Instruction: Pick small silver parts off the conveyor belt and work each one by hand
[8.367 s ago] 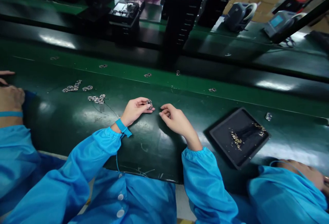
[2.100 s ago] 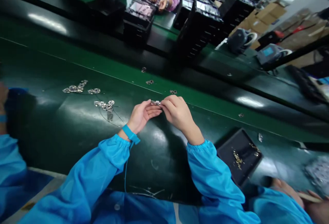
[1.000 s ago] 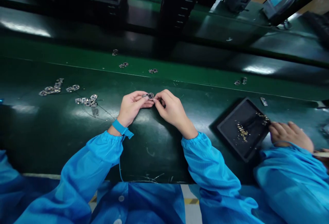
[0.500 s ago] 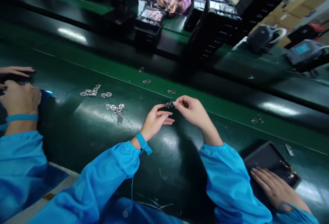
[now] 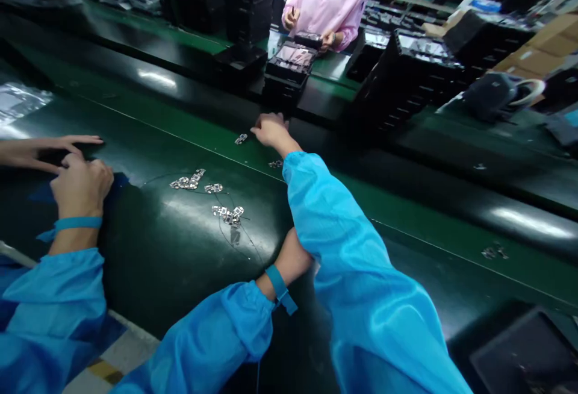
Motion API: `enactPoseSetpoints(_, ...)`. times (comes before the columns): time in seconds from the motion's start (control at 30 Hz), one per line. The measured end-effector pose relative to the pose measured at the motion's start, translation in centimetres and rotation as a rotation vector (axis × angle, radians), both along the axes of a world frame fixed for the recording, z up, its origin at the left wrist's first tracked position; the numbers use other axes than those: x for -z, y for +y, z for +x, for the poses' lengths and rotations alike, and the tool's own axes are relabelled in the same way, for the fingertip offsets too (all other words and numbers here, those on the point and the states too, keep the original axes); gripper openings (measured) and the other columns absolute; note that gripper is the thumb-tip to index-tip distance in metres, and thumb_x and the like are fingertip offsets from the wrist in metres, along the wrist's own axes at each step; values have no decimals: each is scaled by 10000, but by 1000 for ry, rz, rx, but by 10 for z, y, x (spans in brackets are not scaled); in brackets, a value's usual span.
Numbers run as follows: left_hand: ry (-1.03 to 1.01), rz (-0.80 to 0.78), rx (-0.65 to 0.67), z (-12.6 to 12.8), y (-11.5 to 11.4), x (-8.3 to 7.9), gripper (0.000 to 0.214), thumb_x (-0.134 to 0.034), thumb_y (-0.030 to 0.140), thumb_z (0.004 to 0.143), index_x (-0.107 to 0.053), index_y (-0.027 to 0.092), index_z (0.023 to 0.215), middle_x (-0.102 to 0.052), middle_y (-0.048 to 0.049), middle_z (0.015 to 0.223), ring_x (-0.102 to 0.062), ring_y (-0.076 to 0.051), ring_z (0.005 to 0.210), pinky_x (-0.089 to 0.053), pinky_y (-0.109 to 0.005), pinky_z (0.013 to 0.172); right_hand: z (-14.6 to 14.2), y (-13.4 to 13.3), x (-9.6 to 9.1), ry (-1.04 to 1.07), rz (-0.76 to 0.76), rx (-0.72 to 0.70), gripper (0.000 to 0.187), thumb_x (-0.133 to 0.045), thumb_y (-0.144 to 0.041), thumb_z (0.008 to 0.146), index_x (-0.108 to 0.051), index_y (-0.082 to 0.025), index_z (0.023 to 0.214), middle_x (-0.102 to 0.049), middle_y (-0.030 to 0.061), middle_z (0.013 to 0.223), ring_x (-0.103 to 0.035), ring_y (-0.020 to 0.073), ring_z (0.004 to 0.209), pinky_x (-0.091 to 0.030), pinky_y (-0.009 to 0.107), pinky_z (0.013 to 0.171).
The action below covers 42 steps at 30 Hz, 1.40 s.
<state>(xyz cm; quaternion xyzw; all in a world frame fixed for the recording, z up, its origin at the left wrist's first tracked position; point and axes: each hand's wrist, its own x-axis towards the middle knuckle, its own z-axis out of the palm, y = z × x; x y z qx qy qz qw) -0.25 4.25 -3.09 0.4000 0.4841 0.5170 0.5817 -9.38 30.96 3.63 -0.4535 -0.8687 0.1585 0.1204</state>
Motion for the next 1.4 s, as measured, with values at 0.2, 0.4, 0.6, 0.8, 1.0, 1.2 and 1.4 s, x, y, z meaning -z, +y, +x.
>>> enactPoseSetpoints(0.2, -61, -79, 65, 2, 1, 0, 150, -573, 75, 797, -702, 130, 850, -740, -43, 757, -713, -209, 788, -572, -274, 762, 37, 24, 17, -340, -139, 23, 278, -746, -378, 869, -763, -148, 1026, -734, 149, 1006, -652, 279, 936, -496, 360, 805)
enactPoseSetpoints(0.4, -108, -48, 40, 8, 2, 5, 120, -582, 125, 833, -694, 148, 867, -728, -49, 728, -701, -188, 691, -560, -261, 681, 61, 6, 23, -377, -84, -2, 182, -651, -291, 928, -753, -152, 985, -743, 143, 991, -647, 242, 862, -466, 328, 749)
enactPoseSetpoints(0.6, -251, -101, 65, 9, 2, 1, 179, -511, 77, 845, -667, 137, 909, -702, -34, 719, -691, -162, 628, -574, -265, 637, 58, -39, -20, -160, -164, -56, 172, -618, -272, 915, -706, -146, 837, -689, 66, 780, -557, 158, 678, -418, 289, 654)
enactPoseSetpoints(0.8, -272, -101, 61, 10, 2, 0, 148, -514, 69, 845, -642, 141, 860, -676, -33, 713, -685, -159, 643, -586, -276, 644, 47, -107, -48, -79, -340, -316, 202, -646, -340, 919, -691, -172, 817, -607, -12, 667, -488, 118, 611, -356, 277, 624)
enactPoseSetpoints(1.0, -300, -120, 83, 13, 3, 4, 182, -493, 36, 824, -633, 126, 898, -707, -60, 764, -713, -161, 667, -598, -283, 658, 102, -101, -24, -207, -72, -57, 176, -648, -342, 925, -700, -190, 852, -687, 35, 764, -560, 160, 666, -353, 296, 631)
enactPoseSetpoints(1.2, -287, -134, 83, 14, 3, 5, 182, -505, 26, 830, -639, 113, 917, -711, -61, 762, -720, -155, 662, -594, -271, 655, 166, -97, 21, -361, -157, 245, 250, -708, -440, 884, -700, -190, 866, -716, 79, 787, -594, 184, 661, -348, 291, 590)
enactPoseSetpoints(1.4, -336, -178, 59, 9, 2, -7, 143, -516, 51, 891, -643, 86, 946, -724, -97, 804, -732, -164, 691, -596, -285, 701, 174, -115, 32, -188, -68, 258, 156, -607, -320, 955, -663, -198, 876, -715, 71, 834, -594, 177, 698, -360, 288, 628)
